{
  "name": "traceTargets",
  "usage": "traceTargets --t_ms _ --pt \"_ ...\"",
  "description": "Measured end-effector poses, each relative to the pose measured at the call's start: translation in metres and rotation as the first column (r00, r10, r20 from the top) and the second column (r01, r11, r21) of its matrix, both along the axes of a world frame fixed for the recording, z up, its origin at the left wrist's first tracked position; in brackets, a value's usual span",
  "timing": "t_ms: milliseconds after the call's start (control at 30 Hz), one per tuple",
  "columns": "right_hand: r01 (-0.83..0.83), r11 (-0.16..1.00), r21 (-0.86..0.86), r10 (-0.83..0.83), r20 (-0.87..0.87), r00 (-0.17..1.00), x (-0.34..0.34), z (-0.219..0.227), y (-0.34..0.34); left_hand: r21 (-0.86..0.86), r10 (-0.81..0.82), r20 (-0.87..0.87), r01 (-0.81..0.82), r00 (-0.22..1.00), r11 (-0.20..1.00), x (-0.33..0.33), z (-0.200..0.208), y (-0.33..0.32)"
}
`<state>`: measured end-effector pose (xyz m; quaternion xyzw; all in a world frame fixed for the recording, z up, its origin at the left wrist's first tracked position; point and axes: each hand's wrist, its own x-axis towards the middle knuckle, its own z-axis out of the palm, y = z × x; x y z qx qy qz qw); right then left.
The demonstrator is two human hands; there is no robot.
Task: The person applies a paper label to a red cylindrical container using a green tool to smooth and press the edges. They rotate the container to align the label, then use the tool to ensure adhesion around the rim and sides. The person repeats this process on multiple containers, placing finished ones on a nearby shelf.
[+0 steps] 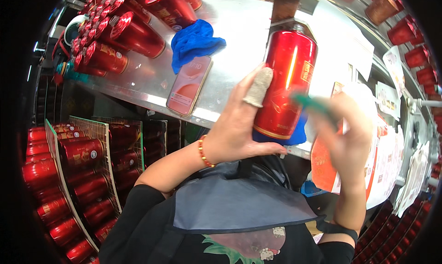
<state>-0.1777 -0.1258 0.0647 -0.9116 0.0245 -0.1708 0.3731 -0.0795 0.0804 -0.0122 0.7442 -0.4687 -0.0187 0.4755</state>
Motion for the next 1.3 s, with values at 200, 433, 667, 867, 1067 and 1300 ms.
traceTargets --t_ms 200,433,667,867,1067,1300 --pt "0.172 0.934 -0.313 -0.145 0.108 0.984 0.029 0.021 0.000 -0.065 0.061 -0.040 -0.063 0.997 0.996 -0.002 -0.016 -0.013" --pt "0.162 0.940 -0.301 -0.133 0.115 0.984 0.035 0.017 -0.010 -0.089 0.087 -0.040 -0.091 0.995 0.992 -0.001 -0.016 -0.015" --pt "0.369 0.810 0.455 -0.374 -0.084 0.924 -0.003 -0.051 -0.015 -0.077 0.033 -0.082 -0.039 0.996 0.996 0.005 -0.021 -0.011" --pt "0.333 0.692 0.641 -0.350 -0.105 0.931 -0.031 -0.078 -0.006 -0.075 0.015 -0.059 -0.020 0.998 0.997 0.006 -0.030 -0.011" --pt "0.319 0.854 0.412 -0.260 -0.193 0.946 -0.033 -0.048 0.008 -0.078 0.056 -0.036 -0.059 0.998 0.995 0.005 -0.038 -0.010" --pt "0.286 0.872 0.397 -0.140 -0.358 0.923 -0.036 -0.045 -0.019 -0.117 -0.006 -0.197 -0.017 0.980 0.993 0.006 -0.032 -0.011"
